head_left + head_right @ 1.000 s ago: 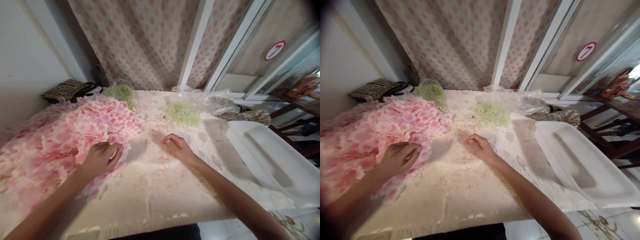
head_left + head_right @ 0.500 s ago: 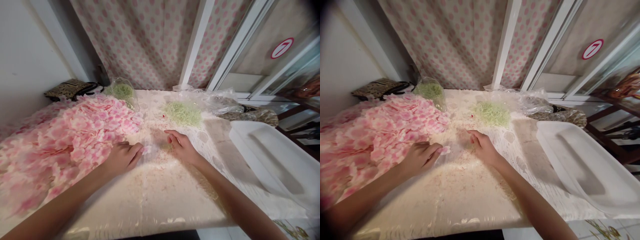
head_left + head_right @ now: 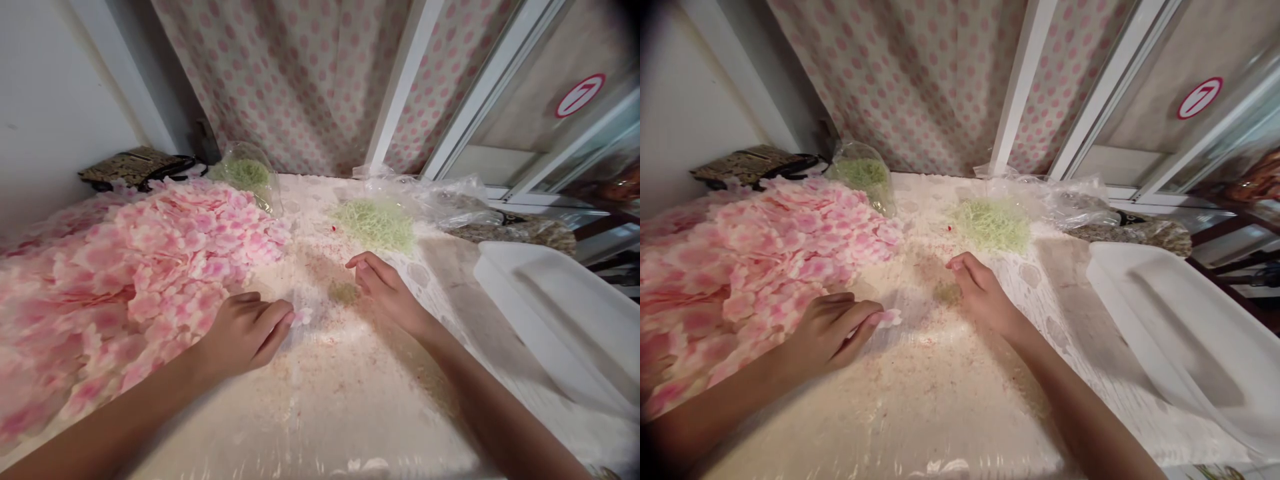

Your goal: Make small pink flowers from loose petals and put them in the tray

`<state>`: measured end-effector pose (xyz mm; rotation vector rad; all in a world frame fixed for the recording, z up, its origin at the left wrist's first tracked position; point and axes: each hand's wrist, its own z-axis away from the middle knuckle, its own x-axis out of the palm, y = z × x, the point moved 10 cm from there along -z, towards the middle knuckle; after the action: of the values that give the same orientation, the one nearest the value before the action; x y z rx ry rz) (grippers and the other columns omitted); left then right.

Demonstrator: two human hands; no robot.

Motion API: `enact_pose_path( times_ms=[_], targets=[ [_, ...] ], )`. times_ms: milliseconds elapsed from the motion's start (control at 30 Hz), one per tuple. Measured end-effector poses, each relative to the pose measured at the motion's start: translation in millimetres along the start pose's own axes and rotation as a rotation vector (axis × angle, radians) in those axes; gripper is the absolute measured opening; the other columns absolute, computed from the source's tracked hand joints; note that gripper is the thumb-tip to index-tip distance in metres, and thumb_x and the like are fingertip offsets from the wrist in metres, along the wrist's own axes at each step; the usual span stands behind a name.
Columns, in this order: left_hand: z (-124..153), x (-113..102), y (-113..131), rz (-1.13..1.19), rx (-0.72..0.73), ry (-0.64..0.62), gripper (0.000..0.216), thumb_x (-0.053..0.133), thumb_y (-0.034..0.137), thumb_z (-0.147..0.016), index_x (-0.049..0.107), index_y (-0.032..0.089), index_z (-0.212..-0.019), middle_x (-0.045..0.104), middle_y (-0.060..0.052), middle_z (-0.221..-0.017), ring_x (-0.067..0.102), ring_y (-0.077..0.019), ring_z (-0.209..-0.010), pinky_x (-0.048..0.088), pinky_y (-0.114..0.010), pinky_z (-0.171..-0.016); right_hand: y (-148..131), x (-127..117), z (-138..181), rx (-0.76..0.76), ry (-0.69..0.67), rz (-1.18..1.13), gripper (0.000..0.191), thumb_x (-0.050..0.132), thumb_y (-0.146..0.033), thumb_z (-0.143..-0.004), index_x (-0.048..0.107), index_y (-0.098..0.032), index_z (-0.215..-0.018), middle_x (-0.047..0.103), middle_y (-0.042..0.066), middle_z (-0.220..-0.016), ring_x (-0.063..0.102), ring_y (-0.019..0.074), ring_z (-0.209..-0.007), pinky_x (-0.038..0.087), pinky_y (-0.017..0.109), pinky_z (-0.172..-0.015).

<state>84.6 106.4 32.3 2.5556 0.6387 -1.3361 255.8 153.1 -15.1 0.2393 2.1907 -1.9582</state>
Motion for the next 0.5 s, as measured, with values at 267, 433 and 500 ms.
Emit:
enact_pose_path(
  times_ms=[267,433,500],
  targets=[
    [-1,-1,5,0.010,0.009,0.002,0.010,0.043,0.013,-0.086,0.051,0.016,-0.081,0.055,0.003,-0.049,0.045,-0.0112,-0.039,0.034,-0.025,-0.047,1,16,-2,0.014,-0.135,-0.306,0.013,0.046,-0.023,-0.083,0.056,-0.018,-0.089,0.053,0.000,-0.078,0.049,0.0078,-0.058,0.039,0.025,-0.056],
    [-1,-2,6,0.006,-0.005,0.009,0.010,0.042,0.013,-0.087,0.051,0.017,-0.082,0.055,0.004,-0.048,0.045,-0.0109,-0.039,0.033,-0.024,-0.048,-13,18,3,-0.067,-0.171,-0.273,0.016,0.055,-0.024,-0.084,0.053,-0.020,-0.100,0.067,0.004,-0.094,0.063,0.0130,-0.087,0.046,0.028,-0.077],
    [-1,-2,6,0.013,-0.009,0.006,0.011,0.041,0.013,-0.087,0.051,0.017,-0.083,0.054,0.004,-0.048,0.044,-0.0105,-0.039,0.033,-0.024,-0.048,-13,18,3,-0.065,-0.174,-0.251,0.012,0.055,-0.025,-0.085,0.056,-0.020,-0.096,0.068,0.005,-0.099,0.064,0.0136,-0.092,0.046,0.029,-0.080]
  ],
)
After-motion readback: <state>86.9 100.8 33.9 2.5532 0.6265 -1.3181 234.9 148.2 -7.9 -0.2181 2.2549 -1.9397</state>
